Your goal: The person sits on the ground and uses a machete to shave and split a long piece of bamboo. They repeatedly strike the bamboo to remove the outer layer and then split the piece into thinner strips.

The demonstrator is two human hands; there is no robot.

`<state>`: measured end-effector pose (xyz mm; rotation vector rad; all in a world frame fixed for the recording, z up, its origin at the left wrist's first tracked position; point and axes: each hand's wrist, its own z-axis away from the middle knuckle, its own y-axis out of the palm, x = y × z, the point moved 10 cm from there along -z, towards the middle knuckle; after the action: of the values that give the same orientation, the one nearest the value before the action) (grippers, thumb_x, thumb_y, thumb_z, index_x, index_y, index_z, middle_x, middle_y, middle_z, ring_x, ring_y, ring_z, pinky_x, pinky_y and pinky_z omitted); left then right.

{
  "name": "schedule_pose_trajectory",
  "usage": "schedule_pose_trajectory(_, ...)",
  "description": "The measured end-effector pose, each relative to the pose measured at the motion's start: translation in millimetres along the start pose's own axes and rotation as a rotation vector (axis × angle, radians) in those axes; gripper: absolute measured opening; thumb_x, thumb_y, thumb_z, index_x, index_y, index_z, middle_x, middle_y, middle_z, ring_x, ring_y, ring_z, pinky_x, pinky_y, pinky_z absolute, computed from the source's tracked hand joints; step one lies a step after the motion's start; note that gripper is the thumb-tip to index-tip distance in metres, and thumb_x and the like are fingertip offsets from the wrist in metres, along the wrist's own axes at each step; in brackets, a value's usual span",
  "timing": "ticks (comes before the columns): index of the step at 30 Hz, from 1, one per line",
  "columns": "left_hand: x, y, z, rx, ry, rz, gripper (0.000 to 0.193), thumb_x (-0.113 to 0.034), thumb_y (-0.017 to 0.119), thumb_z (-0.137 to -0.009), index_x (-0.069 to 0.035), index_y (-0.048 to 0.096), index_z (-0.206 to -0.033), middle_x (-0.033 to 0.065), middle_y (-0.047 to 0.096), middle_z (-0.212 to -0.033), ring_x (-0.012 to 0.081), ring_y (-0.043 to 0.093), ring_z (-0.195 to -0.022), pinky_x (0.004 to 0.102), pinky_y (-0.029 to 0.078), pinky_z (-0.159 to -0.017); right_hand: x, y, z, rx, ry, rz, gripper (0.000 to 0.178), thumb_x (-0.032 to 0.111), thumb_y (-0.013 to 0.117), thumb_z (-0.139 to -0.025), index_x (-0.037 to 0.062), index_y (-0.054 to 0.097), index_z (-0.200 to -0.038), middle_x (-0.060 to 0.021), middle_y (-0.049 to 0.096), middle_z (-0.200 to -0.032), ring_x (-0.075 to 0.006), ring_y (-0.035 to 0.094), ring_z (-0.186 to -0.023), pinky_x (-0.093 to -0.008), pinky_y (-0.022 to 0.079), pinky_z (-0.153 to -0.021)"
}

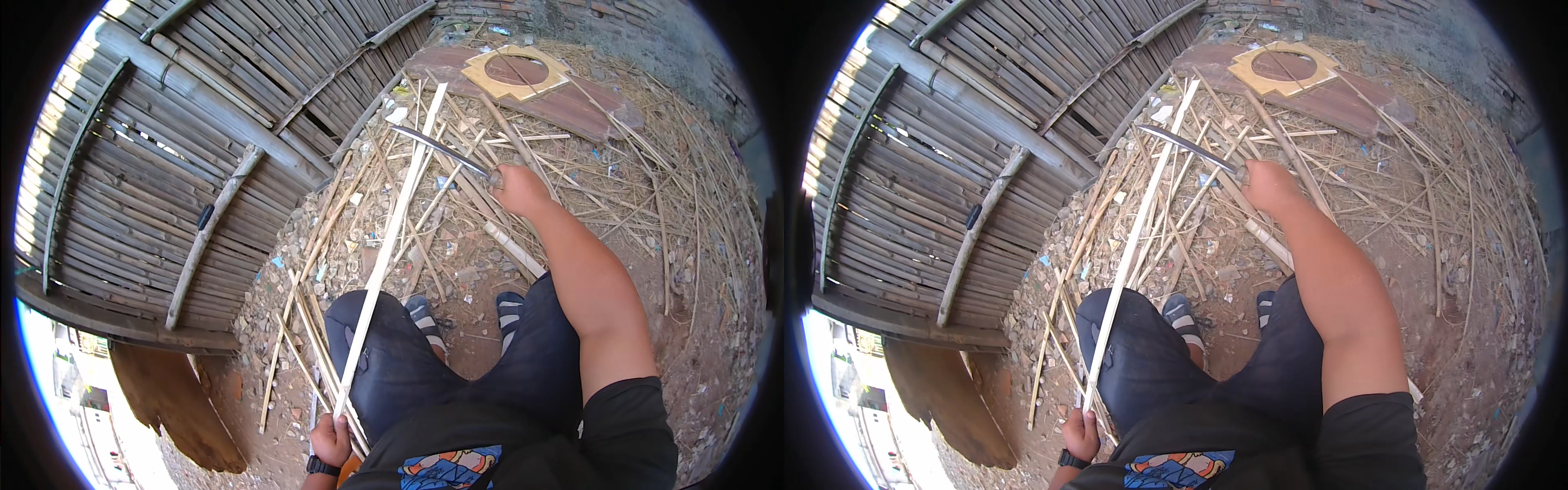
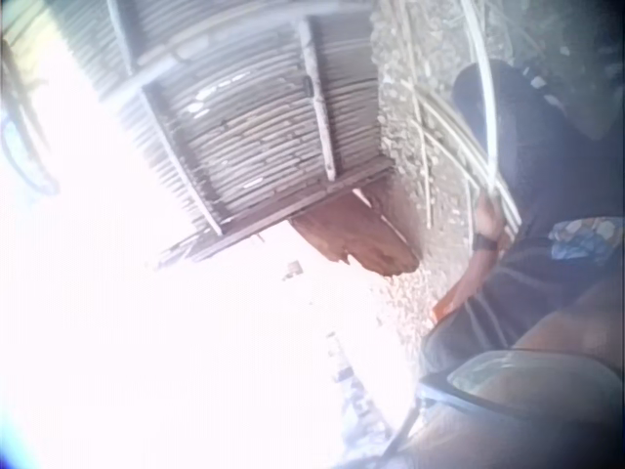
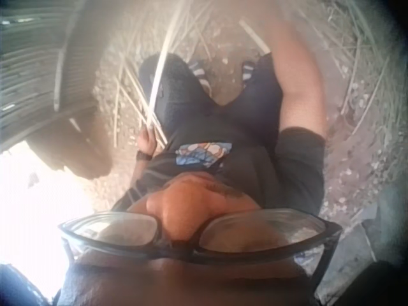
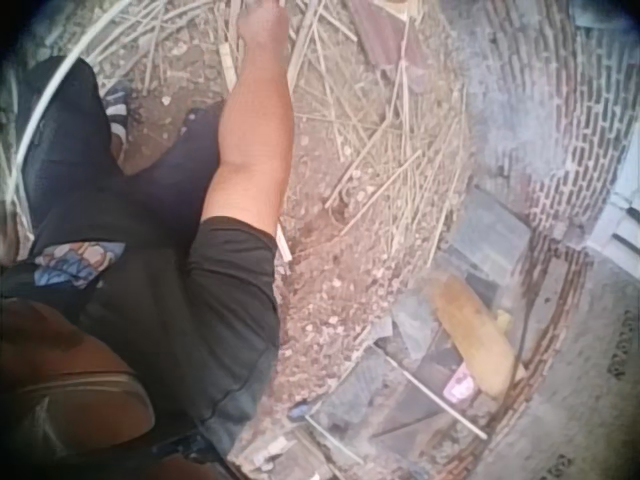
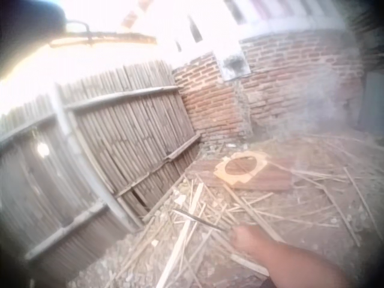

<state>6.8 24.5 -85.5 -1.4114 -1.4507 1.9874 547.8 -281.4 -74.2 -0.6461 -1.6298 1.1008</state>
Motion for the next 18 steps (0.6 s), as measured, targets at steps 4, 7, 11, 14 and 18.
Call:
schedule_pose_trajectory(4,-13.8,-6.6,-3.6,-0.009,0.033,0.003,0.033,-0.027,0.054,-0.1,-0.001,0.056,-0.08,0.0133,0.056,-0.057,0.0262,0.057,-0.049,0.0396,0.042,-0.048,19.3,-4.8,10.7,-0.022,-0.147,-0.055,0.034,0.022,0.072,-0.08,0.0057,0.064,-0.108,-0.0188,0.069,-0.09,-0.0368,0.068,-0.089,-0.0482,0.054,-0.08)
schedule_pose_trajectory(7,-24.3,-8.8,-7.6,-0.047,0.02,0.023,0.033,-0.028,0.056,-0.1,-0.001,0.056,-0.08,0.0126,0.056,-0.056,0.0249,0.057,-0.048,0.0387,0.042,-0.048,88.2,-19.5,40.4,0.054,-0.37,0.02,0.03,0.023,0.072,-0.079,0.0072,0.065,-0.104,-0.0173,0.069,-0.087,-0.0366,0.068,-0.086,-0.0479,0.055,-0.078)
schedule_pose_trajectory(11,-29.0,-8.1,-8.9,-0.079,0.022,0.046,0.032,-0.028,0.058,-0.099,-0.001,0.057,-0.081,0.0112,0.055,-0.055,0.0231,0.056,-0.047,0.0373,0.043,-0.049,155.5,-2.6,86.0,0.177,-0.72,0.234,0.024,0.022,0.071,-0.079,0.0082,0.065,-0.097,-0.0148,0.07,-0.085,-0.0351,0.069,-0.084,-0.0471,0.055,-0.074)
schedule_pose_trajectory(14,-16.9,-5.4,-2.2,-0.102,0.041,0.001,0.032,-0.028,0.06,-0.098,-0.002,0.057,-0.081,0.0106,0.055,-0.055,0.0224,0.055,-0.048,0.0367,0.043,-0.048,133.7,-2.6,64.6,0.183,-0.571,0.159,0.022,0.021,0.071,-0.079,0.0085,0.065,-0.097,-0.0144,0.07,-0.084,-0.0346,0.069,-0.084,-0.0464,0.055,-0.075)
schedule_pose_trajectory(18,-20.5,-8.4,-1.1,-0.102,-0.018,-0.01,0.03,-0.027,0.065,-0.095,-0.003,0.058,-0.079,0.0126,0.06,-0.057,0.0288,0.064,-0.053,0.0392,0.049,-0.051,38.1,-16.4,16.1,-0.035,-0.159,-0.01,0.025,0.019,0.071,-0.078,0.0082,0.066,-0.099,-0.0157,0.069,-0.084,-0.0352,0.069,-0.085,-0.0471,0.055,-0.075)
